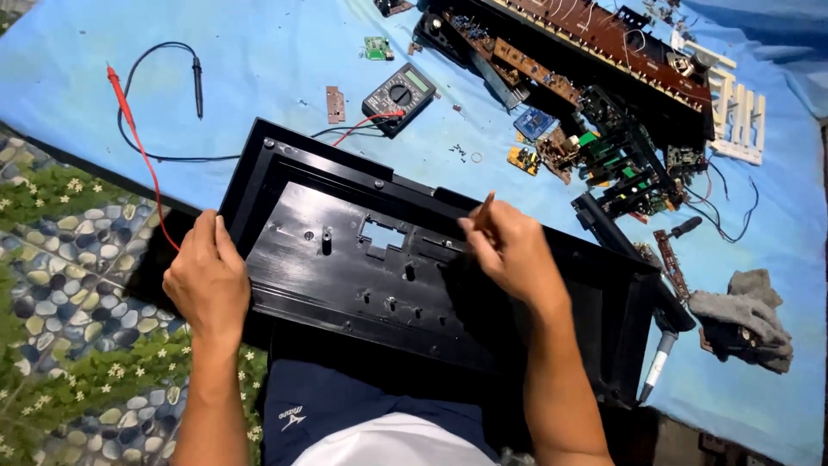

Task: Cleaning the interior of an electronic keyboard casing and organizing internal components

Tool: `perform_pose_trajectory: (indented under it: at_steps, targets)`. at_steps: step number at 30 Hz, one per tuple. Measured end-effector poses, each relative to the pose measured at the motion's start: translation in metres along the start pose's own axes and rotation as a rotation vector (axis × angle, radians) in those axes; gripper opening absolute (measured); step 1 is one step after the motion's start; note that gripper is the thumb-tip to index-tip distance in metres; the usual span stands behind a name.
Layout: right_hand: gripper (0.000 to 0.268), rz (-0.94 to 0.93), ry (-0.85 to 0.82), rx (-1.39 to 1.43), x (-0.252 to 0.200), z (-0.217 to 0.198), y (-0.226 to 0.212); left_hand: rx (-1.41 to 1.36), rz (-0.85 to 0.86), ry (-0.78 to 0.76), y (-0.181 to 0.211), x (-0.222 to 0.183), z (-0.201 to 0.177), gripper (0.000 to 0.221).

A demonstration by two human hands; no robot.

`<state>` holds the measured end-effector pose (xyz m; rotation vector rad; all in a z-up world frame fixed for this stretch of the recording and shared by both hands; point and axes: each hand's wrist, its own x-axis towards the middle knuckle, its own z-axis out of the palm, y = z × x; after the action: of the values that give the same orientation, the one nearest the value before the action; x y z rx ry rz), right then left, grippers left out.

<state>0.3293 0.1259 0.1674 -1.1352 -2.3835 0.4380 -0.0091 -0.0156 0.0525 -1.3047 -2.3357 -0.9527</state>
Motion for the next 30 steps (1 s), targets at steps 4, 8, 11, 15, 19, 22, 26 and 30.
perform_pose_trajectory:
  at_steps: [4,8,11,15,19,22,26,30]
  targets:
    - [0.016,0.112,-0.207,-0.266,-0.012,0.013,0.046,0.046,-0.001,0.005,-0.003,-0.002,0.004,0.020]
    - [0.008,0.005,0.008,0.079,-0.004,0.014,0.016,0.092,0.014,0.014,-0.007,-0.002,0.011,0.019]
    - [0.010,0.048,0.055,0.081,-0.010,-0.008,0.024,0.053,0.036,0.013,-0.010,-0.005,0.009,0.018]
    - [0.016,0.197,-0.301,-0.253,-0.021,-0.004,0.049,0.092,0.026,0.015,-0.005,-0.005,0.008,0.015]
    - [0.013,0.108,-0.156,0.183,-0.014,-0.005,0.014,0.096,0.017,-0.016,-0.003,-0.004,0.006,0.013]
    - [0.014,0.079,-0.028,0.026,-0.016,-0.032,0.010,0.113,0.028,-0.024,-0.009,-0.006,0.010,0.014]
    - [0.012,0.291,-0.261,-0.212,-0.029,-0.023,0.048,0.111,0.035,0.008,-0.003,-0.006,0.006,0.014]
    - [0.008,0.125,-0.140,0.135,-0.021,-0.011,0.021,0.113,0.021,-0.006,-0.002,-0.003,0.011,0.013]
